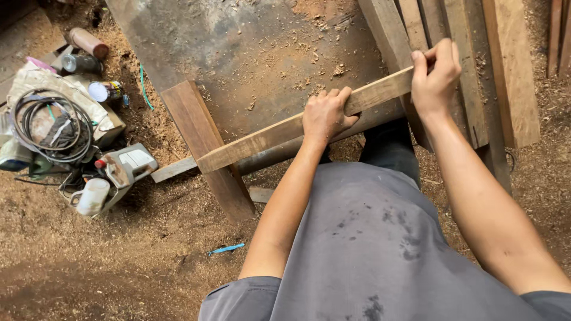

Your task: The person sands a rectangular wooden plank resting on a workbench using a sanding block held in the right hand. They repeatedly rub the block along the plank's length and edges to smooth the surface.

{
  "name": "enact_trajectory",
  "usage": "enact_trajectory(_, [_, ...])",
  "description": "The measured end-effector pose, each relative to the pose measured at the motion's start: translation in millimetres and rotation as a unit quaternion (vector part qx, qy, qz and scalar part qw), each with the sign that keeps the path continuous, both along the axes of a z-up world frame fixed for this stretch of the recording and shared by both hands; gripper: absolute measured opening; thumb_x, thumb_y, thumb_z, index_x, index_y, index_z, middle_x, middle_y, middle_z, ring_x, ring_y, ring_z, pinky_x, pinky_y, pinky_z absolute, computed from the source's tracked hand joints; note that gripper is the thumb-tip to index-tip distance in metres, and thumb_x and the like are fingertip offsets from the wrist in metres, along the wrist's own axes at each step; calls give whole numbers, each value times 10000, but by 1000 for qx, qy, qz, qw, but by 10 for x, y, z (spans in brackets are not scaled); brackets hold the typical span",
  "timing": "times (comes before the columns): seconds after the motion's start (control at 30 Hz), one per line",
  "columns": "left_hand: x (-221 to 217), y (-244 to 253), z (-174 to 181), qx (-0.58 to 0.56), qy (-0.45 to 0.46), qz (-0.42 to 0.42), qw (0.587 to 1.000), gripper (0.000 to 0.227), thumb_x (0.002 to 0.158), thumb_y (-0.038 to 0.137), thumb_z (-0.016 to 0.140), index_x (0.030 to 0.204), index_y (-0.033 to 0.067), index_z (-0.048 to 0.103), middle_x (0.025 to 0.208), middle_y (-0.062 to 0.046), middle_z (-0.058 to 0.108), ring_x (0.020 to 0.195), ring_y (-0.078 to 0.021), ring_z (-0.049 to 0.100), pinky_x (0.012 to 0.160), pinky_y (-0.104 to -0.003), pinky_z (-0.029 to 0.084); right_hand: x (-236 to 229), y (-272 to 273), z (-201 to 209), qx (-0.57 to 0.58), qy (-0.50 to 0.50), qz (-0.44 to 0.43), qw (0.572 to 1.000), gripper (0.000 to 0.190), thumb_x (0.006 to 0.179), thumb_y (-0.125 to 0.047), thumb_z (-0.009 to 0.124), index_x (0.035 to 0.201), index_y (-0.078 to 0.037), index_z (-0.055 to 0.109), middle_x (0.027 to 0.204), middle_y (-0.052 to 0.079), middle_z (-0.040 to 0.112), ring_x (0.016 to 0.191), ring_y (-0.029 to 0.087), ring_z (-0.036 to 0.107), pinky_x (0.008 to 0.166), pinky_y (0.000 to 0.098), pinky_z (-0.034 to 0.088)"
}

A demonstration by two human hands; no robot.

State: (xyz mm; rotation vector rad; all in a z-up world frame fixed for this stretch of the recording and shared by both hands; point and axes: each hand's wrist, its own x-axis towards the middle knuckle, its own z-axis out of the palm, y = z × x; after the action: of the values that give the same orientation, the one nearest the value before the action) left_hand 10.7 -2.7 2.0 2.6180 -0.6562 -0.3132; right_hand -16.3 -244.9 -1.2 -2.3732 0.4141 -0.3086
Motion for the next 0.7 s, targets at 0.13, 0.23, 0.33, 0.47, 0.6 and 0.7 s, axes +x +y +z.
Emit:
enact_trajectory(0.13, [-22,-17,8,8,-1,5,1000,559,619,483,871,1015,165,638,881,-55,705,880,-296,698,762,-438,549,17,255,-86,-34,-50,-7,998,307,1066,-66,699,859,-36,473,913,124,519,863,274,534,763,432,430])
enact_trajectory(0.23, [-45,-23,7,9,4,5,1000,543,625,478,871,1000,165,635,886,-50,706,890,-291,700,773,-436,549,-237,479,-56,-35,-44,60,997,248,1057,-68,690,918,-16,491,947,144,518,888,295,525,762,449,425])
enact_trajectory(0.33, [-17,-19,-2,4,-1,12,1000,513,639,462,869,994,173,639,886,-45,706,898,-285,700,777,-433,548,-76,194,-122,-38,-54,40,997,240,1067,-58,673,907,-33,497,937,119,526,861,267,522,729,431,423])
enact_trajectory(0.47, [-62,-25,-12,14,1,13,1000,527,622,458,875,1005,173,651,893,-43,707,897,-285,693,765,-436,545,148,-106,-252,-25,-29,-13,999,271,1072,-54,673,882,-44,479,901,109,518,787,236,510,670,397,413])
enact_trajectory(0.6, [-25,-8,-15,7,-8,13,1000,534,606,432,872,1035,191,665,908,-27,712,913,-257,694,784,-426,550,-26,179,-264,23,-41,131,990,273,1057,-55,665,838,-70,501,867,87,557,822,222,552,728,382,467])
enact_trajectory(0.7, [-50,-10,-52,0,-12,19,1000,547,596,436,872,1042,196,666,948,-16,723,919,-246,693,788,-418,547,-14,136,-188,-37,-14,287,957,215,1038,-108,715,885,-64,571,901,79,610,887,227,578,767,377,486])
